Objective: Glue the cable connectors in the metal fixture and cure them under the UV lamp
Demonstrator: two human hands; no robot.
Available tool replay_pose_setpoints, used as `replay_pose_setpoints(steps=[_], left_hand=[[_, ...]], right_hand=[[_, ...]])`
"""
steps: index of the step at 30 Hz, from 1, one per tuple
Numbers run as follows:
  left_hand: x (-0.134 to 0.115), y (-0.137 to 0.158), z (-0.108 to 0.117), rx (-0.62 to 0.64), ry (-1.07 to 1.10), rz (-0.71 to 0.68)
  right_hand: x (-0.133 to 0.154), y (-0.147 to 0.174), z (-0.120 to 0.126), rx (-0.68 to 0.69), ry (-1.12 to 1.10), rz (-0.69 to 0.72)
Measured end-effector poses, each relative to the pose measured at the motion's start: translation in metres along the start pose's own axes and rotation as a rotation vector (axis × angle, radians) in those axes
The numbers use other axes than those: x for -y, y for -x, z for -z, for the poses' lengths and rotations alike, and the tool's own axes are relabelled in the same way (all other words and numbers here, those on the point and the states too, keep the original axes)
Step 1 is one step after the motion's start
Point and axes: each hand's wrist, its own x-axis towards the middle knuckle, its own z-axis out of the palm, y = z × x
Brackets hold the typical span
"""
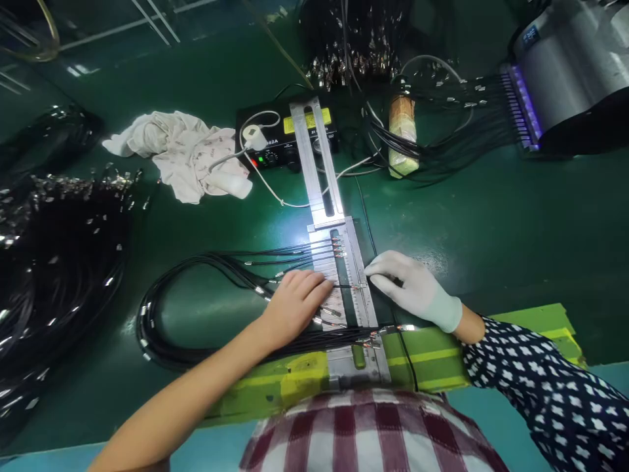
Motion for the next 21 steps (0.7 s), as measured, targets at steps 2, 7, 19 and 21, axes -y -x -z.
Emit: replay_pose_setpoints(steps=[2, 7, 19, 21], left_hand=[[-0.001, -0.009, -0.006, -0.015, 0.044, -0.017], [0.018, -0.007, -0.003, -0.069, 0.039, 0.045], [0.029, -0.012, -0.005, -0.199, -0.076, 0.059], [0.029, -0.012, -0.005, -0.205, -0.091, 0.067]], right_hand=[[0.0, 0.001, 0.001, 0.001, 0.007, -0.004], [0.001, 0.0, 0.0, 0.016, 0.008, -0.036], [-0.001, 0.0, -0.001, 0.011, -0.009, -0.021], [-0.001, 0.0, -0.001, 0.008, -0.011, -0.018]])
